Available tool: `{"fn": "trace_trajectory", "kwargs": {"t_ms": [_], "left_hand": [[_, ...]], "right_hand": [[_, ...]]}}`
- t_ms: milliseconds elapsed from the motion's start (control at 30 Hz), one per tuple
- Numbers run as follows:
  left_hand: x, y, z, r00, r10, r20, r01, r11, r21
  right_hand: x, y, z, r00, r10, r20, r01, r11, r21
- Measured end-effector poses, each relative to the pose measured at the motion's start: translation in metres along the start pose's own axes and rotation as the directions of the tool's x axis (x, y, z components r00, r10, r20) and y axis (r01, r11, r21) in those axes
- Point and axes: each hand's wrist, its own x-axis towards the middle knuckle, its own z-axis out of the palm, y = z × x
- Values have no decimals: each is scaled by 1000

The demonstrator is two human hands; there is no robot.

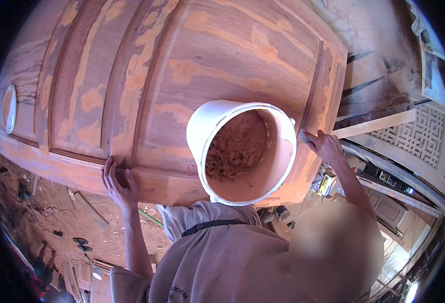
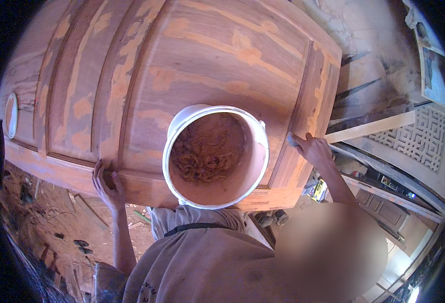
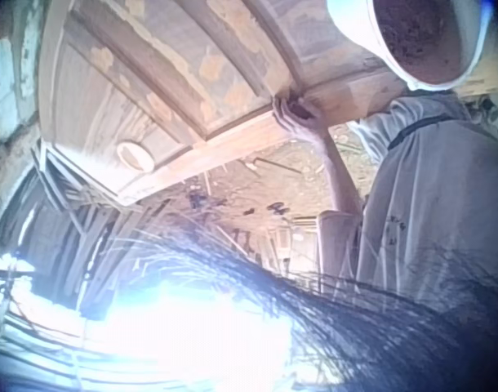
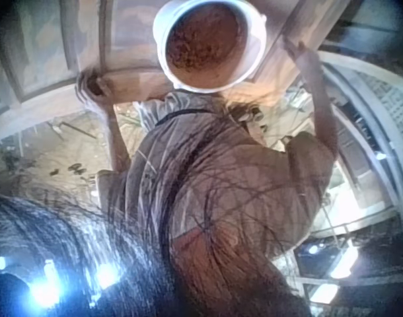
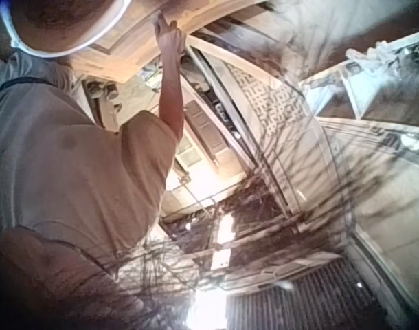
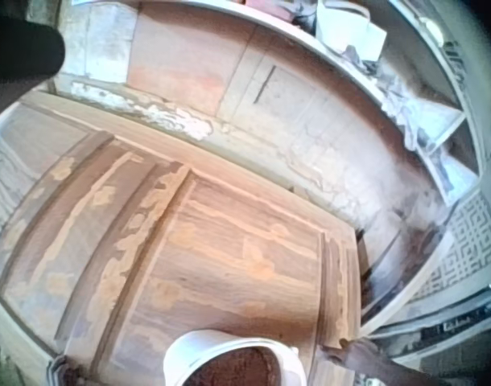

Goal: The person applies wood filler to recessed panels and joints on a wooden door using a putty knife, taking material from a white bucket and smoothing it into the wood surface.

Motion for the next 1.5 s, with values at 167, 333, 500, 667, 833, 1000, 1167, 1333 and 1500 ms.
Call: {"fn": "trace_trajectory", "kwargs": {"t_ms": [167, 333, 500, 667, 833, 1000, 1167, 1333, 1500], "left_hand": [[2, 3, -1, 999, -22, 25, 23, 999, -35], [4, 2, -2, 1000, -7, 18, 7, 1000, -18], [-1, -3, -1, 1000, -3, -11, 3, 1000, -1], [1, 1, 1, 1000, -22, 0, 22, 1000, 22], [2, 3, 0, 1000, -8, -10, 8, 1000, 5], [3, 5, 1, 1000, -6, -10, 6, 1000, 9], [2, 4, 1, 1000, -4, -9, 4, 1000, 9], [1, 1, 1, 1000, -10, 3, 10, 1000, 15], [-2, -5, 1, 1000, 10, -1, -10, 1000, 28]], "right_hand": [[21, -18, 14, 988, 68, 139, -37, 976, -216], [7, -27, -28, 981, 163, 110, -134, 963, -233], [-12, 4, -8, 948, 247, 201, -232, 968, -95], [-25, -2, 0, 984, 170, 58, -176, 974, 141], [-25, 9, 27, 992, 127, -12, -123, 977, 173], [-20, 12, 38, 995, 93, -27, -87, 979, 183], [-15, 16, 42, 997, 64, -50, -53, 979, 199], [-12, 19, 49, 997, 51, -63, -34, 970, 242], [-9, 19, 44, 997, 42, -66, -24, 967, 253]]}}
